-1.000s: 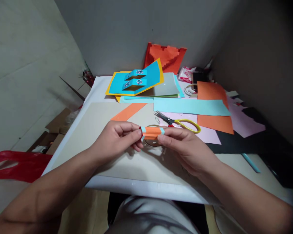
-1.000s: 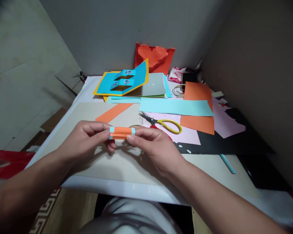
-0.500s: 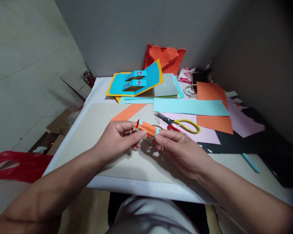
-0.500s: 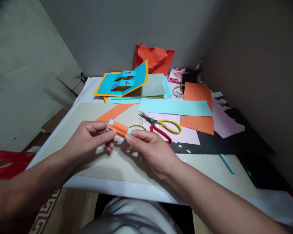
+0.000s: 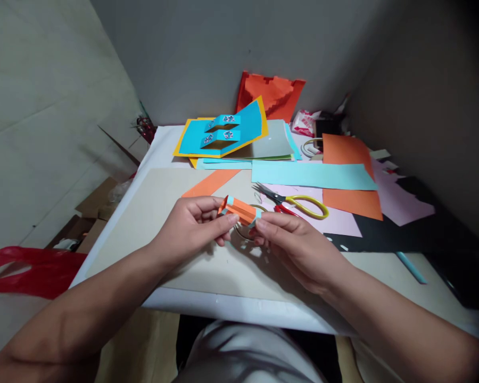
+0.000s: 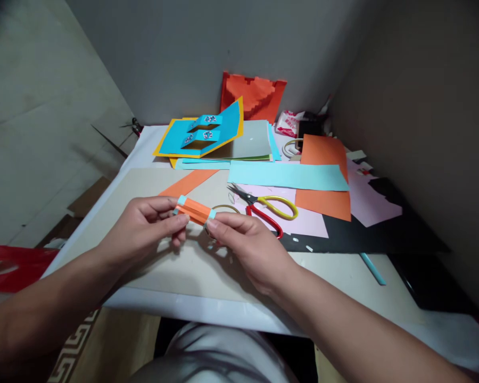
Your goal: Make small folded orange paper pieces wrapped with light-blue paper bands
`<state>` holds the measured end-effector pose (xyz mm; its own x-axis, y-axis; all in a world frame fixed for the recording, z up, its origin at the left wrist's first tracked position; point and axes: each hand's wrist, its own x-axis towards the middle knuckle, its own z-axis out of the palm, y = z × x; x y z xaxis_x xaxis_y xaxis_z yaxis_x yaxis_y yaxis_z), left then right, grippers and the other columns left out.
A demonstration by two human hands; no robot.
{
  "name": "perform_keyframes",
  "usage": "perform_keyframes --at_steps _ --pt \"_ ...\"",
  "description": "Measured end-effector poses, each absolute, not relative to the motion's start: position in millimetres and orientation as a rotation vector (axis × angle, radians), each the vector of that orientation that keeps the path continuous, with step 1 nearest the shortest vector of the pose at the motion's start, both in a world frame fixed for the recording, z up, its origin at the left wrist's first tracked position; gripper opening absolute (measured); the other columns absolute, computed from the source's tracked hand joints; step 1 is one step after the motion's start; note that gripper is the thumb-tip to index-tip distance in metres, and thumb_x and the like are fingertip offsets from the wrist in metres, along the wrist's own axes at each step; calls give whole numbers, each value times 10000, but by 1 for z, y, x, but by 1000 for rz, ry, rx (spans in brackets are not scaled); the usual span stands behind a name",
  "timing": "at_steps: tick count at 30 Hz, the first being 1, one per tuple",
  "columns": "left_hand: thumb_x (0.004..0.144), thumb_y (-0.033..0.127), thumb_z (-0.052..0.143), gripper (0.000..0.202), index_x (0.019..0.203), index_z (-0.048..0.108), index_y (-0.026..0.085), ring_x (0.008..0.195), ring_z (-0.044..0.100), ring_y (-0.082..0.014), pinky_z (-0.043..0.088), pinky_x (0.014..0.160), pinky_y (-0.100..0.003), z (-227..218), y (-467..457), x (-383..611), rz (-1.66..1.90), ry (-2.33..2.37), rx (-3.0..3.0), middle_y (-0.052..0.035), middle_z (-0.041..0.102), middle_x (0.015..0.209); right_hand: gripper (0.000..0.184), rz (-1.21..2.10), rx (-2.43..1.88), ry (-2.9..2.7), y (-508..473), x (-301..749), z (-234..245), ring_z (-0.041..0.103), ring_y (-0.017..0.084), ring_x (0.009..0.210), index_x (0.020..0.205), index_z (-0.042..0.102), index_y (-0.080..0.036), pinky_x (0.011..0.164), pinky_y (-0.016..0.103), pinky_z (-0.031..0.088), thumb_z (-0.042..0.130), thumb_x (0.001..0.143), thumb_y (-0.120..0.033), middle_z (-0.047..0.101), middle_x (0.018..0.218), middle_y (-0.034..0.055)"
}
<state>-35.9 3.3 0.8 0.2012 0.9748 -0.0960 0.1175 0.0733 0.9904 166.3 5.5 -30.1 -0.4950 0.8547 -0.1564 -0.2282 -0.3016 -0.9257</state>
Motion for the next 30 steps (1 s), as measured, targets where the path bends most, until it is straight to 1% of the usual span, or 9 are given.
perform_keyframes --at_steps 2,4,8,14,18,21,23,26,30 --pt "782 328 786 348 1080 728 156 495 581 -81 497 493 -186 -1 4 -36 988 1201 1307 35 636 591 210 1822 -863 -1199 6 167 -30 461 137 776 804 714 -205 753 302 347 683 887 -395 572 791 2" --pt "769 332 796 417 1139 707 161 484 573 -84 490 480 -197 -1 5 -36 1020 1224 1314 39 631 598 205 1770 -865 -1216 7 168 -30 457 136 773 802 711 -208 750 299 348 670 900 -384 559 778 -3" --pt "757 323 795 423 1134 706 154 463 534 -75 452 458 -202 1 5 -36 1039 1258 1361 41 617 611 202 1674 -916 -1238 7 169 -29 470 138 773 812 718 -213 739 293 353 672 898 -390 547 759 -8" --pt "723 217 765 296 1001 736 117 507 500 -70 395 482 -195 7 4 -31 1150 1389 1492 17 629 630 226 1603 -968 -1254 6 168 -26 495 148 789 783 712 -209 740 293 359 676 889 -405 568 764 -6" --pt "741 193 737 168 906 745 159 526 474 -77 369 491 -205 2 -1 -31 1294 1496 1701 20 609 630 196 1605 -975 -1226 6 168 -24 503 147 797 799 728 -222 747 286 367 689 880 -396 597 786 -5" --pt "770 194 722 95 864 735 186 497 415 -72 317 463 -217 -2 -6 -33 1376 1555 1830 38 564 594 207 1584 -979 -1237 6 168 -24 506 149 789 775 722 -219 741 285 372 688 881 -393 597 771 -5" --pt "787 209 713 65 847 735 193 469 364 -68 289 447 -223 -3 -7 -34 1354 1547 1877 55 499 540 201 1566 -974 -1259 6 168 -26 497 141 776 770 723 -225 733 279 370 681 890 -381 589 755 -11" --pt "786 210 706 90 866 746 196 449 318 -64 297 448 -221 -2 -7 -36 1270 1524 1909 82 393 485 172 1563 -959 -1309 5 168 -28 509 146 803 836 750 -243 752 285 376 657 912 -366 610 796 -5" --pt "772 204 700 147 899 760 160 440 308 -58 321 459 -215 0 -4 -36 1241 1458 1939 94 344 472 157 1538 -960 -1355 5 168 -28 539 167 871 933 775 -259 797 304 390 647 920 -351 665 914 17"
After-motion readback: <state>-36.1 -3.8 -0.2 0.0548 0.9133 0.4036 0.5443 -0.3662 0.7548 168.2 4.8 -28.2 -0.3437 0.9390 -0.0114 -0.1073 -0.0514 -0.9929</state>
